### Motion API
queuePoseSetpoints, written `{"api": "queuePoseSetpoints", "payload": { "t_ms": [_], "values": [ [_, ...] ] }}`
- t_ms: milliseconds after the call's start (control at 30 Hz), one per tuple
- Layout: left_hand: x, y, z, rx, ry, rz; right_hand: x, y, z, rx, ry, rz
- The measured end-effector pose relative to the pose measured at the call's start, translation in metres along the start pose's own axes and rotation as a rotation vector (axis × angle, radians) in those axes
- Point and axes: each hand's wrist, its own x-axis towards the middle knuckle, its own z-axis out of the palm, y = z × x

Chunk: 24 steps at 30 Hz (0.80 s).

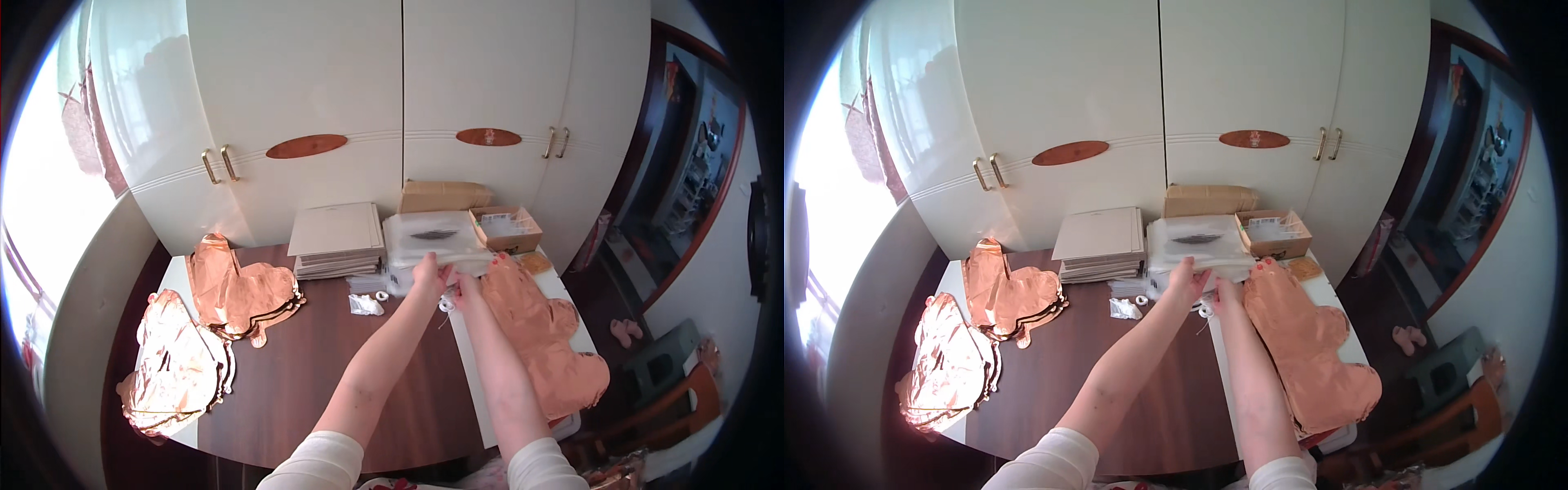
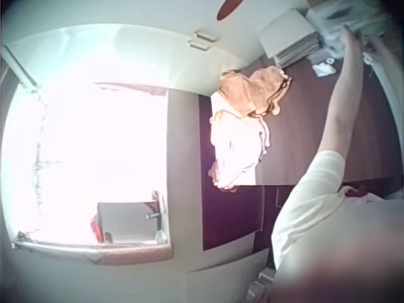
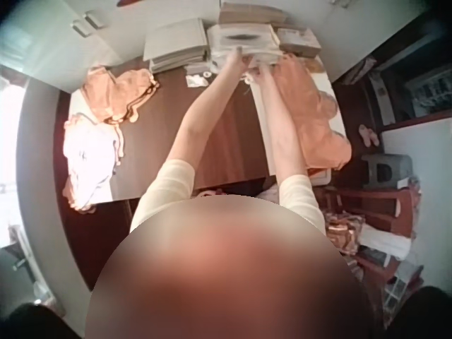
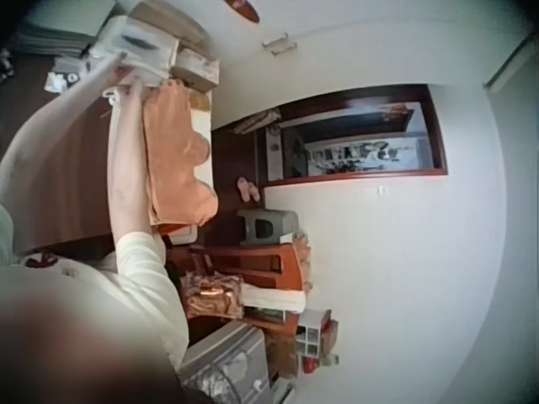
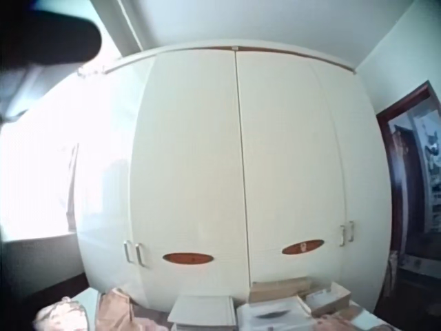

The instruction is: The person is folding and organizing rose gold foil balloons at a table.

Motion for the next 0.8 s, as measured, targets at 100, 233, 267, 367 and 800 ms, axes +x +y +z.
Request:
{"api": "queuePoseSetpoints", "payload": {
  "t_ms": [100, 233, 267, 367, 800],
  "values": [
    [0.001, 0.015, -0.011, -0.028, 0.027, 0.050, -0.052, -0.003, 0.040, 0.019, 0.125, 0.015],
    [-0.013, 0.012, -0.007, 0.034, -0.002, 0.036, -0.060, -0.006, 0.028, 0.023, 0.116, 0.006],
    [-0.013, 0.010, -0.009, 0.036, -0.001, 0.034, -0.069, -0.011, 0.030, 0.021, 0.121, 0.041],
    [-0.007, 0.002, -0.014, 0.038, 0.003, 0.056, -0.076, -0.017, 0.028, -0.035, 0.122, 0.038],
    [-0.018, -0.002, -0.026, 0.041, -0.031, -0.029, -0.095, -0.039, 0.003, -0.036, 0.063, 0.349]
  ]
}}
